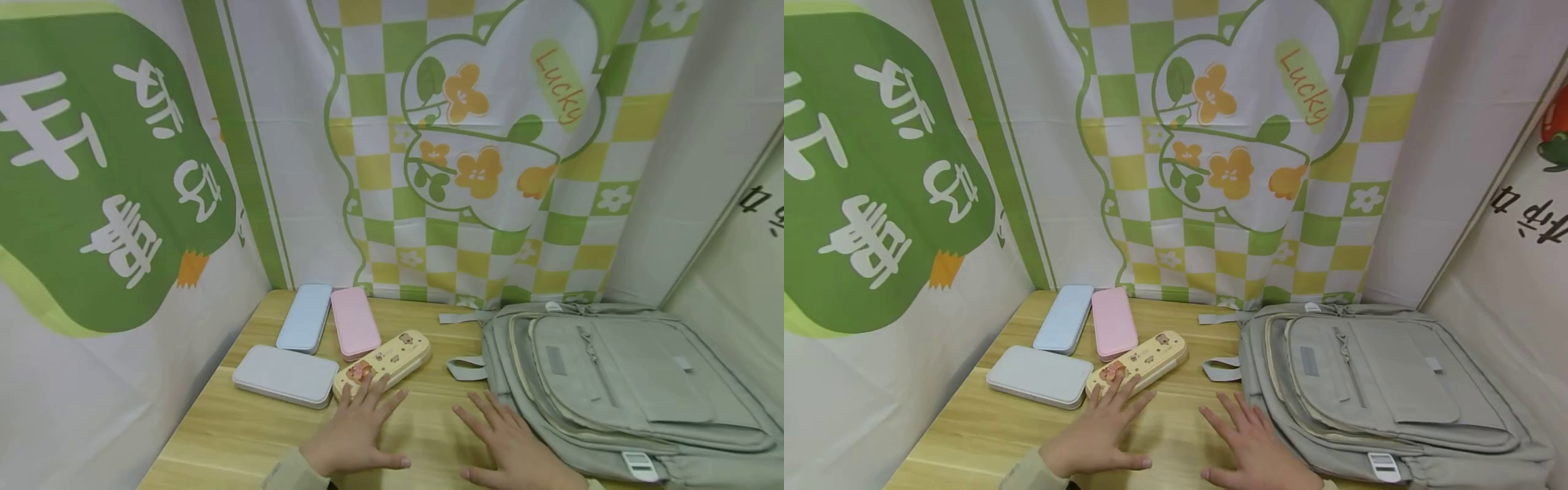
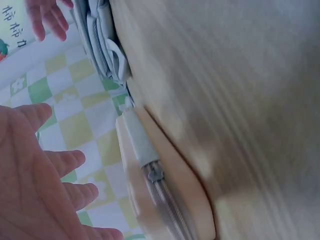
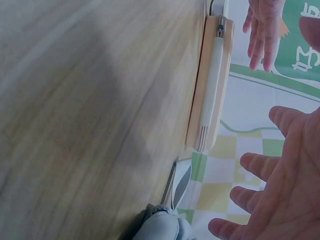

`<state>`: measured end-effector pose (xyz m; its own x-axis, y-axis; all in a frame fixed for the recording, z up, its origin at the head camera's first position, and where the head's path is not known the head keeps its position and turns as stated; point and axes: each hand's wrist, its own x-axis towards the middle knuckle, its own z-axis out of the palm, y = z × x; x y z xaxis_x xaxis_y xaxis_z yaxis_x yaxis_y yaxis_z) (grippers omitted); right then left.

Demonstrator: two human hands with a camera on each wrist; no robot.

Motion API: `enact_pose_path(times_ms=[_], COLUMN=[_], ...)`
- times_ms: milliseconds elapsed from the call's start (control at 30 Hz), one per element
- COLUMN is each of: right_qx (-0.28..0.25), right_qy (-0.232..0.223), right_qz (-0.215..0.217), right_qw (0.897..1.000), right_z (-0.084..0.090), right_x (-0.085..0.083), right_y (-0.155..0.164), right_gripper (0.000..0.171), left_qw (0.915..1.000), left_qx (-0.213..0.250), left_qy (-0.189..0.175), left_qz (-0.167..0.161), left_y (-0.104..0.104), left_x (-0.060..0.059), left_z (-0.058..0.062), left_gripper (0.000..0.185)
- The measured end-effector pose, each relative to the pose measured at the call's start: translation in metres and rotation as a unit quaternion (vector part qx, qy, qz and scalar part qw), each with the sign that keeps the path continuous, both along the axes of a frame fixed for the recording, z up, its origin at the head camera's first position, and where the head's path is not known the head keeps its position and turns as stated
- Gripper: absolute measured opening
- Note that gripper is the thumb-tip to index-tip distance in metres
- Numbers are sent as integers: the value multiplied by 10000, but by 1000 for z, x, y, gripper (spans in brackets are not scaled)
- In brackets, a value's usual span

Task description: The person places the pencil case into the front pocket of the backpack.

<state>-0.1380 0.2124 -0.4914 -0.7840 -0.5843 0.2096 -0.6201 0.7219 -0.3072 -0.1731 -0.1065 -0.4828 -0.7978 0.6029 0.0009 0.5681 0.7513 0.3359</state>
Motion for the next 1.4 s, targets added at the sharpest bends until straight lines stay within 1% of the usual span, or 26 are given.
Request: enact_pose_path(times_ms=[133,233,367,433,533,667,800,933,1067,1167,1233,1400], right_qx=[-41,-166,-437,-539,-578,-533,-544,-665,-721,-794,-876,-1021], right_qy=[300,482,383,330,217,118,180,154,-103,-268,-259,-224], right_qz=[-86,-246,-543,-638,-822,-997,-1137,-1308,-1533,-1667,-1743,-2075], right_qw=[9995,9984,9968,9960,9947,9935,9919,9891,9855,9824,9804,9726], right_z=[1,5,11,14,19,27,33,38,41,41,41,41], right_x=[-4,-8,-12,-13,-14,-15,-17,-20,-25,-29,-32,-36], right_y=[2,5,10,14,20,27,33,40,47,53,58,69], right_gripper=[79,77,76,74,68,62,59,57,57,57,55,53], left_qw=[9995,9980,9931,9879,9767,9625,9532,9466,9423,9379,9344,9214], left_qx=[314,568,1068,1430,1954,2388,2557,2686,2786,2868,2933,3217], left_qy=[47,107,70,49,-12,-243,-422,-501,-492,-500,-515,-726], left_qz=[96,238,469,605,882,1267,1554,1714,1789,1886,1953,2057], left_y=[-5,-10,-16,-19,-22,-28,-35,-38,-39,-40,-40,-43], left_x=[-7,-14,-23,-28,-33,-36,-36,-36,-37,-38,-39,-40], left_z=[3,6,8,7,4,2,0,1,2,0,-2,-7], left_gripper=[99,95,89,84,78,72,64,60,58,57,56,57])
